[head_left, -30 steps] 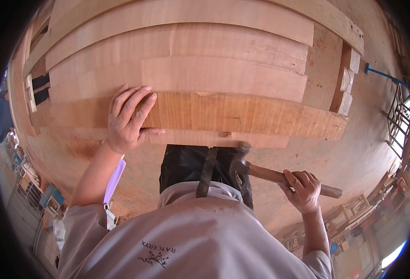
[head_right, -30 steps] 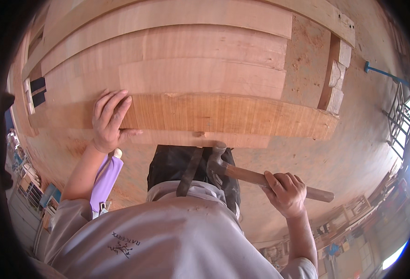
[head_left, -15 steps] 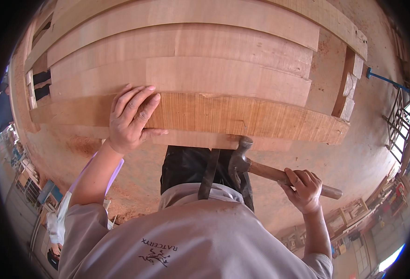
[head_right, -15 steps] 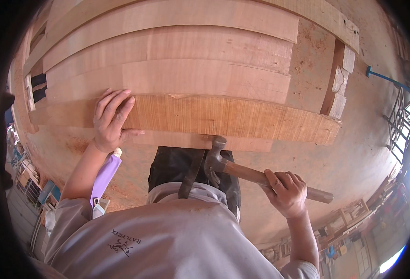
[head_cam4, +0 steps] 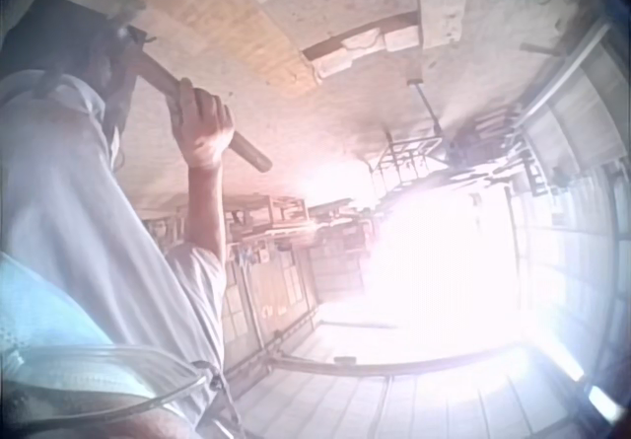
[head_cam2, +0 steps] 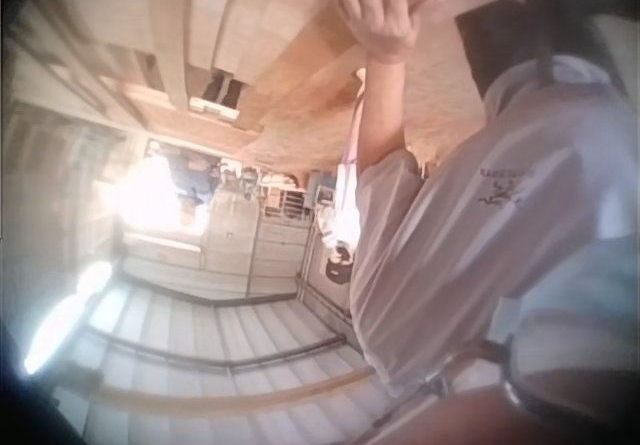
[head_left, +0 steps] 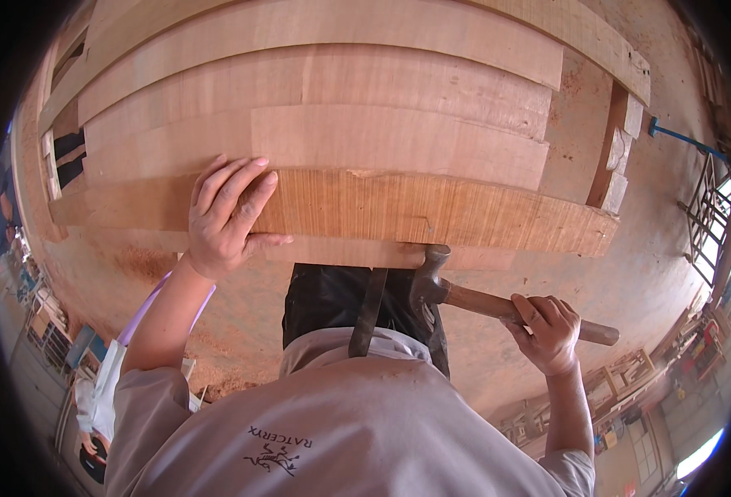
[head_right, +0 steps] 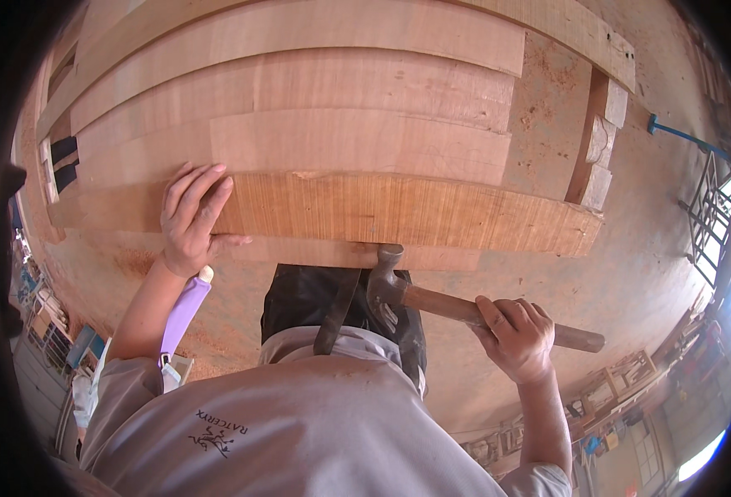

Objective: The person assembles a wooden structure by positioning planks and striking them with a hammer to secure joints. They repeatedly align and tap wooden pieces together on a workbench in a woodworking shop.

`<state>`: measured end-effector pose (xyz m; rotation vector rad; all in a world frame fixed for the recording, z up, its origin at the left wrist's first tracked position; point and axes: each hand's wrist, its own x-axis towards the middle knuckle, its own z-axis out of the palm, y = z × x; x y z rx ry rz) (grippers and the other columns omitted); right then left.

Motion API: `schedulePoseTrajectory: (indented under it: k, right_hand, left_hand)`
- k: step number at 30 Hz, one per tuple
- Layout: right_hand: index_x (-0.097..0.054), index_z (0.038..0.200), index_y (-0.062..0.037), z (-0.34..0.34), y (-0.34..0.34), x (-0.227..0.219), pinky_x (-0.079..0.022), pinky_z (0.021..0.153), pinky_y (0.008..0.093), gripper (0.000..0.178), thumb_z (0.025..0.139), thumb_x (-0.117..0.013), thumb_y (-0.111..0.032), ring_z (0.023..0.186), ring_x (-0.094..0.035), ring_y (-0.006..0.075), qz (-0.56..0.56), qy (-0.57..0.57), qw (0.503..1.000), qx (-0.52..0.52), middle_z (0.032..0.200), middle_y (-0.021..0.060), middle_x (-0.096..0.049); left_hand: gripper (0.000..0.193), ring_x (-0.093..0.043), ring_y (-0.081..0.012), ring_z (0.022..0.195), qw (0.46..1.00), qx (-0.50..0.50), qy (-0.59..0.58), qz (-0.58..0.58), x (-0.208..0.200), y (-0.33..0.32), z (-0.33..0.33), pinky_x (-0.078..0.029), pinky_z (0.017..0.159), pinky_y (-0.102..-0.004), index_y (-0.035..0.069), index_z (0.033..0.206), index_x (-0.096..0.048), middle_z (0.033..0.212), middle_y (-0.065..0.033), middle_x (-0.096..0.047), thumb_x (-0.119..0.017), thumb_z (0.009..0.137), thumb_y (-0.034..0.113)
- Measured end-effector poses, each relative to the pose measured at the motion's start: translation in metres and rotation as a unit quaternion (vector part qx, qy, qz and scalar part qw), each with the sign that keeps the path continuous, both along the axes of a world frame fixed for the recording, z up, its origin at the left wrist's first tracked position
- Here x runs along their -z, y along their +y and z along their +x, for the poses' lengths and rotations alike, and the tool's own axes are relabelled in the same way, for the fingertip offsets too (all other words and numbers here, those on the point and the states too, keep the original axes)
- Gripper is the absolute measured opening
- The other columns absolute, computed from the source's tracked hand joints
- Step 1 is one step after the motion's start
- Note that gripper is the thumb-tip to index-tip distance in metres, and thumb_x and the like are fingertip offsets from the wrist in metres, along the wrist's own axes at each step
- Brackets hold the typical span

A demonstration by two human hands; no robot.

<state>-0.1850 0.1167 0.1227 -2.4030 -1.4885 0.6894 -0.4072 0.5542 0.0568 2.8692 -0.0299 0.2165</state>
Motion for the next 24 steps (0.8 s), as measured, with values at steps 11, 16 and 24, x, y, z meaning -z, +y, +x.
schedulePoseTrajectory:
  k: [11,16,24]
  right_hand:
    - [-0.072,0.110,-0.0123,0.0017,0.0008,-0.0010,-0.053,0.059,0.0357,0.042,0.071,-0.085,-0.022,0.068,-0.065,0.0206,0.002,0.004,1.000,-0.013,0.086,0.0005,-0.065]
    - [-0.072,0.109,-0.0124,0.0049,0.0000,0.0019,-0.053,0.060,0.0359,0.041,0.071,-0.084,-0.022,0.068,-0.065,0.0209,0.005,0.001,1.000,-0.007,0.085,0.0006,-0.065]
    - [-0.072,0.109,-0.0124,0.0007,-0.0009,0.0007,-0.054,0.060,0.0360,0.043,0.069,-0.085,-0.023,0.070,-0.065,0.0204,-0.007,0.006,1.000,-0.002,0.087,0.0006,-0.065]
  left_hand:
    - [0.074,-0.058,-0.0337,0.119,1.000,0.011,0.008,0.004,-0.0017,0.0016,-0.0011,-0.045,0.106,-0.0526,0.003,0.132,-0.064,0.134,-0.0161,-0.061,-0.060,0.088,0.063]
    - [0.073,-0.058,-0.0312,0.120,1.000,0.000,0.001,-0.006,-0.0020,-0.0004,-0.0011,-0.044,0.107,-0.0514,0.005,0.133,-0.065,0.135,-0.0136,-0.061,-0.060,0.088,0.062]
    - [0.075,-0.057,-0.0339,0.121,1.000,0.008,0.012,-0.004,-0.0023,0.0023,-0.0014,-0.044,0.107,-0.0536,0.004,0.134,-0.063,0.136,-0.0153,-0.060,-0.061,0.087,0.063]
